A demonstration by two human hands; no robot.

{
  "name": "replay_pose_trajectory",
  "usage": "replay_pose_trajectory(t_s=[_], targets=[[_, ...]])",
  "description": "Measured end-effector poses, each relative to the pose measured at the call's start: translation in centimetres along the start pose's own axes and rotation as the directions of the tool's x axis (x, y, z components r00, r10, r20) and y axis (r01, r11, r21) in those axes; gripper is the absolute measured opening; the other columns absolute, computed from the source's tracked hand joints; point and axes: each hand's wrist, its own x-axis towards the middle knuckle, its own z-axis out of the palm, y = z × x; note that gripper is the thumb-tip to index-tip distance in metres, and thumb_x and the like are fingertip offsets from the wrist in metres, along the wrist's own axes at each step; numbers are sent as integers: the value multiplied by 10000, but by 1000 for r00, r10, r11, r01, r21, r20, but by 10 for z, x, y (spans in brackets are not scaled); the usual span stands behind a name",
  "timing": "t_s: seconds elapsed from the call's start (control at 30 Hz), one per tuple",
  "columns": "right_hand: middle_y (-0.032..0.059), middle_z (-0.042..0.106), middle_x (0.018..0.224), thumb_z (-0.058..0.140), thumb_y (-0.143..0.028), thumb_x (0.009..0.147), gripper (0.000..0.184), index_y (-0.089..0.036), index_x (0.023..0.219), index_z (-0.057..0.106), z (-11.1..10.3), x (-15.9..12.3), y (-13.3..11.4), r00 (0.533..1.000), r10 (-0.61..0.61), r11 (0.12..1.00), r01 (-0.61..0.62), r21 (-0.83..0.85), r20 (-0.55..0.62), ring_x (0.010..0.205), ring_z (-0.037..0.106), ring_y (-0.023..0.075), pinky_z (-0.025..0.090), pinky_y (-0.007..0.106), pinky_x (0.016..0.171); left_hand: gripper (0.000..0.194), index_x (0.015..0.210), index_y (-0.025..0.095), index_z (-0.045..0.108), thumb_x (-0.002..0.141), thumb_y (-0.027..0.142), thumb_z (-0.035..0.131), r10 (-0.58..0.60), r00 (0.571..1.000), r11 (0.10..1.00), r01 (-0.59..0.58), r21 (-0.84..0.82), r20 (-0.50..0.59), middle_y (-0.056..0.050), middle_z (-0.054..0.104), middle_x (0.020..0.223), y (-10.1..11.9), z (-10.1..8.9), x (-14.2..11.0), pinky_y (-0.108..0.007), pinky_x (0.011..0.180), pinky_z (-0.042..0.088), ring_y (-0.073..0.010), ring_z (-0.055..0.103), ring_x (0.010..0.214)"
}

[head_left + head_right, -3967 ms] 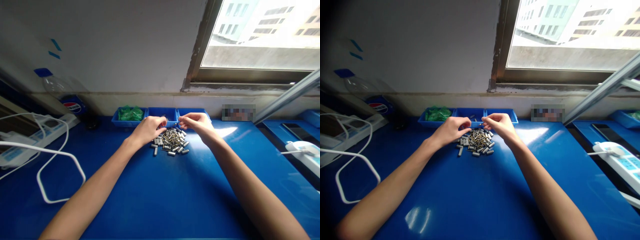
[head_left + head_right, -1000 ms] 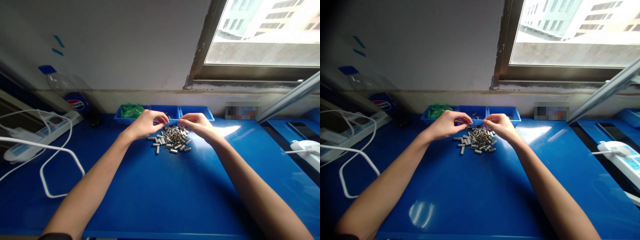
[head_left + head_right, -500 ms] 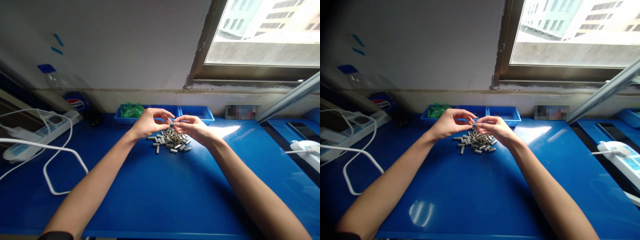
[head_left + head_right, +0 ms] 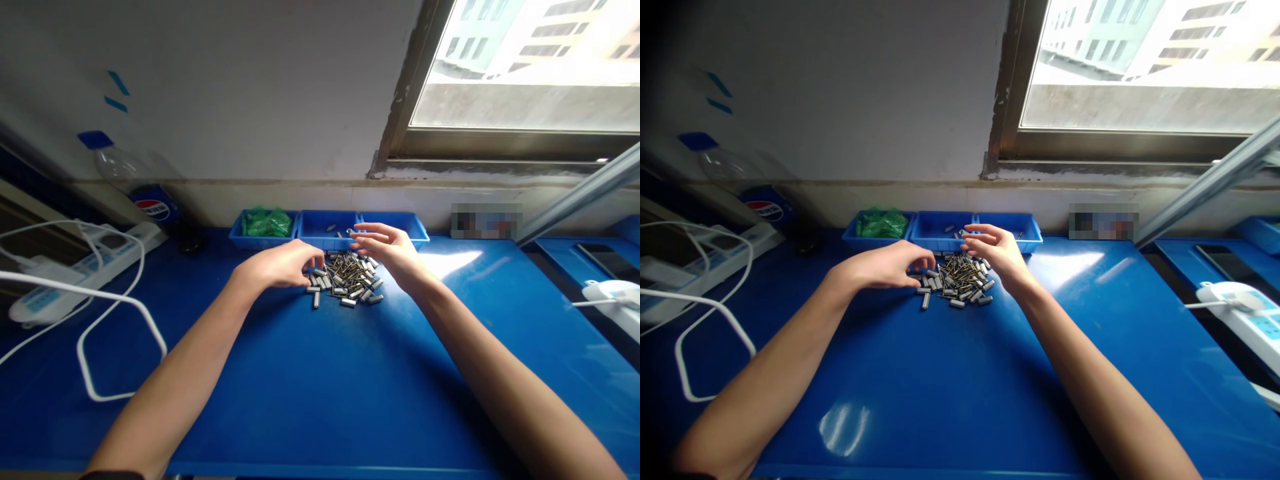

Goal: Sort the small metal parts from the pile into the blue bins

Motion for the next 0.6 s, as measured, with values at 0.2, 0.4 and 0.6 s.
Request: replay_pose_trajectory(t_s=[0.2,0.4,0.6], targets=[[105,813,1054,847,-358,780,327,-192,1052,774,2,-1,-3,999,25,999,-25,-36,-21,865,761,197,600,311,778,364,1053,196,737,709,96,670,-67,997,998,67,17,41,-41,761,933,2,6,4,-232,620,472,-188,691,776],[95,808,1002,854,-351,762,263,-193,958,777,4,-2,-7,998,65,998,-65,-18,-16,784,723,170,576,297,728,355,999,189,740,681,85,619,-22,998,1000,21,-15,-64,-43,743,852,-3,8,5,-232,548,435,-181,661,691],[91,804,944,847,-341,756,238,-194,927,773,3,-1,-6,996,86,996,-85,-32,20,756,707,167,562,287,696,221,972,178,774,779,173,664,47,957,967,-115,-226,-286,-53,784,902,9,-6,1,-246,728,556,-188,727,807]])
